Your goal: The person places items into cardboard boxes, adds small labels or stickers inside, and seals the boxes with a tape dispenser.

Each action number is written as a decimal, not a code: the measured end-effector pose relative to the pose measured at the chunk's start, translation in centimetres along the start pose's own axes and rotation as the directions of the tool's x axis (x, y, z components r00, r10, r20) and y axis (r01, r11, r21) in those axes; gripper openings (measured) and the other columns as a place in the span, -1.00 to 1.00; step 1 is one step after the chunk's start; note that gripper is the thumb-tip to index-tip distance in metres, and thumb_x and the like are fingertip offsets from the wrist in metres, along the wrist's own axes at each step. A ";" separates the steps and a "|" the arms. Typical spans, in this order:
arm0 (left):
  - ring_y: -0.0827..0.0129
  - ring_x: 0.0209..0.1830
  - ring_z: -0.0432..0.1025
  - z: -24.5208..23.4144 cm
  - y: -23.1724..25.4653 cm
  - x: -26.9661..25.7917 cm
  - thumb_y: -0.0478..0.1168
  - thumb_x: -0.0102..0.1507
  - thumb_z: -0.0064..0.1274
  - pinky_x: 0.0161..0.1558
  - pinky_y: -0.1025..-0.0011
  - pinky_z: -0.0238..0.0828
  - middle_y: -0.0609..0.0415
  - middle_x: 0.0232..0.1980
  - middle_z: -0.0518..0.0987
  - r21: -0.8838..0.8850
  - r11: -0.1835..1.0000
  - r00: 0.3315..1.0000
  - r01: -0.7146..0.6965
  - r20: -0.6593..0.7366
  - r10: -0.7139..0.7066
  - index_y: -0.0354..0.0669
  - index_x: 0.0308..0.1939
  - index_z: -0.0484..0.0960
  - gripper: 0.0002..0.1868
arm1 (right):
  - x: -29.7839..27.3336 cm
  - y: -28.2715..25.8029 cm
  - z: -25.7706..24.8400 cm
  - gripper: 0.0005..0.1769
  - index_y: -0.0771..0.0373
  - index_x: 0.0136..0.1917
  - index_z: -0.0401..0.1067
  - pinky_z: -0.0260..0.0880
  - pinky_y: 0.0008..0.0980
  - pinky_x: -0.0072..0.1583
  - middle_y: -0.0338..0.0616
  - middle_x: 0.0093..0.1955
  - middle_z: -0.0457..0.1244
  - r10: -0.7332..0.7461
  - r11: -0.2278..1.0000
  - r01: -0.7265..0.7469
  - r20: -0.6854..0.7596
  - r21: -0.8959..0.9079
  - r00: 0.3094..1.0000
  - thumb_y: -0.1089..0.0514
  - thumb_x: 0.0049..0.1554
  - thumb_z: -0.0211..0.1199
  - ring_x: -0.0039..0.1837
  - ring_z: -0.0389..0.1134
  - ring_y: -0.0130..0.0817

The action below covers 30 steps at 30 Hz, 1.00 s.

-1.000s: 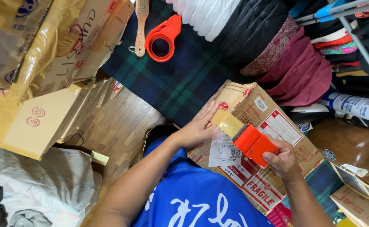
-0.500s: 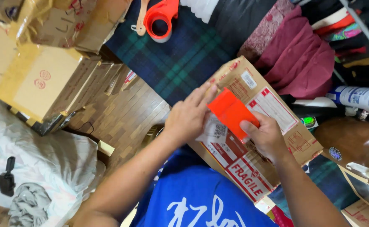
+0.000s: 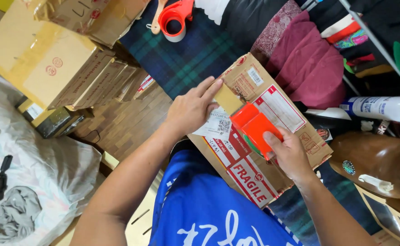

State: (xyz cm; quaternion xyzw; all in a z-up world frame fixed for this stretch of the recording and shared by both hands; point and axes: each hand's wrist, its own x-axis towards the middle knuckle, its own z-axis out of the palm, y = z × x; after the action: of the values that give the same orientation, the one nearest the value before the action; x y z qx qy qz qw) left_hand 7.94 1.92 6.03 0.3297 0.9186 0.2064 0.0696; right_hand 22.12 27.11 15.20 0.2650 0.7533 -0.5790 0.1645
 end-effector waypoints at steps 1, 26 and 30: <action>0.10 0.28 0.47 0.5 0.0 -0.1 0.08 0.42 -0.10 -0.03 0.17 0.59 0.07 0.50 0.33 0.039 0.998 0.994 -0.047 -0.100 0.051 0.10 0.55 0.24 -0.38 | 0.1 0.0 0.0 -0.67 0.22 -0.06 0.54 0.54 -0.30 -0.17 -0.18 -0.32 0.30 -0.026 1.000 0.026 0.001 -0.001 1.000 -0.09 0.23 0.28 -0.19 0.36 -0.45; 0.14 -0.11 0.61 15.8 14.2 19.5 -0.05 0.25 -0.11 0.02 0.20 0.54 0.23 -0.19 0.71 -0.217 0.805 0.571 -0.552 0.605 0.555 0.29 -0.17 0.79 -0.69 | 2.4 -2.2 -2.2 -0.62 0.16 -0.43 0.42 0.28 -0.48 -0.28 -0.13 -0.59 0.24 0.187 0.981 -0.180 0.108 -0.066 0.976 -0.04 0.05 0.46 -0.42 0.42 -0.34; 0.17 -0.07 0.61 13.5 14.6 18.7 0.01 0.27 -0.04 0.06 0.23 0.53 0.24 -0.14 0.71 -0.197 0.806 0.580 -0.559 0.601 0.549 0.40 -0.05 0.76 -0.72 | 1.4 -2.9 -2.2 -0.61 0.15 -0.46 0.44 0.28 -0.47 -0.26 -0.17 -0.59 0.27 0.195 0.980 -0.188 0.107 -0.067 0.975 -0.08 0.01 0.47 -0.42 0.42 -0.38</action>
State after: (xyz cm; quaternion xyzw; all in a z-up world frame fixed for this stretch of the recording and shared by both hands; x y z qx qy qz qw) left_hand 5.49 28.47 0.18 0.6492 0.6919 0.0880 0.3035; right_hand 19.38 28.93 17.31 0.2985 0.7297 -0.5531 0.2694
